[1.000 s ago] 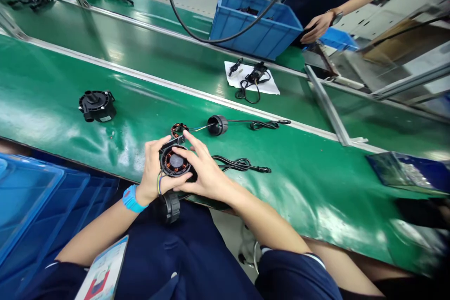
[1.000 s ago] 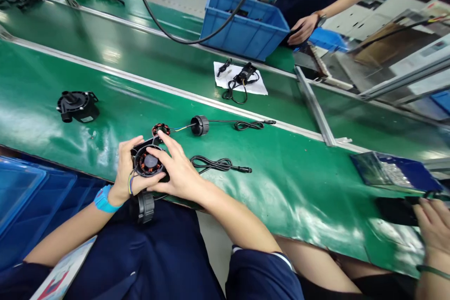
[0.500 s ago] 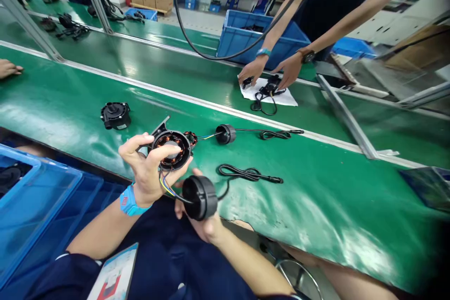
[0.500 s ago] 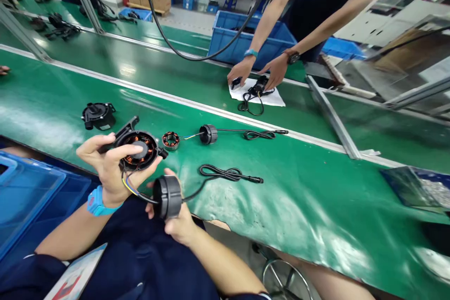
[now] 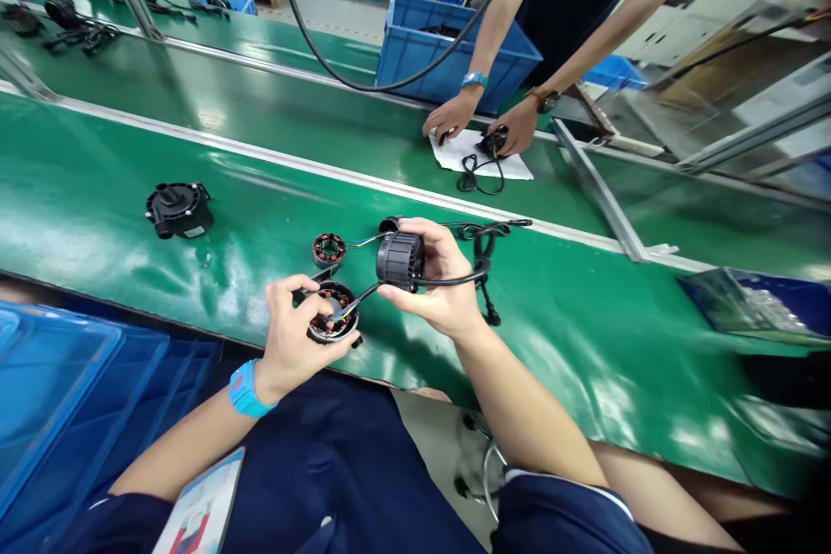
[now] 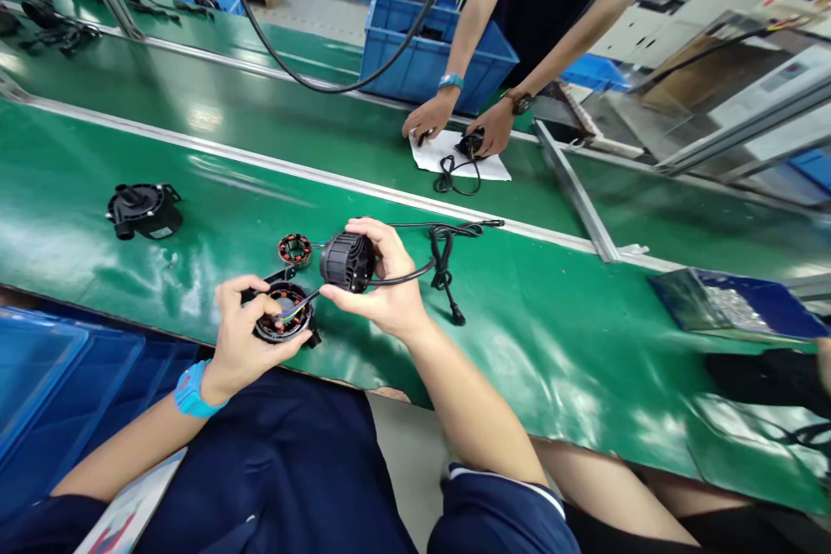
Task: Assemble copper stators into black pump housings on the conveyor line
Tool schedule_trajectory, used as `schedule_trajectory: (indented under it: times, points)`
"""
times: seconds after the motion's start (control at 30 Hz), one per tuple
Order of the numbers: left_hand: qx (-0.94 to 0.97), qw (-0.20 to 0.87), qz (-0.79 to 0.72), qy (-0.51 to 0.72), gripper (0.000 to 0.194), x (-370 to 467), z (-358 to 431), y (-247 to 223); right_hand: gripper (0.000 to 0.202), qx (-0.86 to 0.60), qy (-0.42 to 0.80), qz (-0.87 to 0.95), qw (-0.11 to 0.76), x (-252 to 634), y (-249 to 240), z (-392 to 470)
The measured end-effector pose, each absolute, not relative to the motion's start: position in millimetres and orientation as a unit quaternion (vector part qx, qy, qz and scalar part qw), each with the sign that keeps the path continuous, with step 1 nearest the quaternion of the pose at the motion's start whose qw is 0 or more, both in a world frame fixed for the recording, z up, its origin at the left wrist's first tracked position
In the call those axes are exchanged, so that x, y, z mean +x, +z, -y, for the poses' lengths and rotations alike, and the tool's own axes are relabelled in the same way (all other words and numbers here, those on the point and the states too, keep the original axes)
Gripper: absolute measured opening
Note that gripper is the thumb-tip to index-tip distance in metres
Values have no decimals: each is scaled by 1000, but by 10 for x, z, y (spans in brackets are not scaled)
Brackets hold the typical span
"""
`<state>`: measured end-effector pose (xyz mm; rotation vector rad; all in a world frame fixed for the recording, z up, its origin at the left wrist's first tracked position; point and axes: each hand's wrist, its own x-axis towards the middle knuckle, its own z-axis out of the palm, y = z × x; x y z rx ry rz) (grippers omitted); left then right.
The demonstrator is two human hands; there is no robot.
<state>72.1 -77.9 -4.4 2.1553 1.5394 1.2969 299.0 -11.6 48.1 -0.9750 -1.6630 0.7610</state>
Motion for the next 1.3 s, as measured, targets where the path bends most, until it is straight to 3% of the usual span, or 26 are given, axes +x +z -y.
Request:
schedule_trajectory:
  times: [0.13,0.27,0.37,0.5,0.57,0.7,0.8,1.0,1.2,1.3]
  points:
    - [724,93,-499,466,40,682,796,-99,78,-445,324,703,451,3032,454,90]
    - [740,83,-466,478,27,651,783,-109,88,-433,441,660,428,2995,351,112]
    - [759,77,-438,476,30,621,748,-93,93,-412,488,638,430,2900,288,146]
    - [784,82,-396,470,32,546,665,-103,100,-391,433,695,421,2730,283,160]
    - [790,82,-371,482,31,481,610,-126,93,-374,406,718,423,2668,301,139]
    - [808,-41,-325,490,27,281,511,-143,76,-322,352,783,399,2637,356,73]
    - [858,-105,-275,421,29,130,485,-87,78,-279,349,828,338,2643,393,39]
    - [905,-69,-231,352,13,32,464,69,90,-298,384,808,335,2594,400,28]
    - [918,32,-202,339,16,-2,303,164,81,-241,420,822,300,2645,396,-161]
    - [926,49,-179,328,14,-50,209,207,86,-165,436,848,253,2669,430,-334]
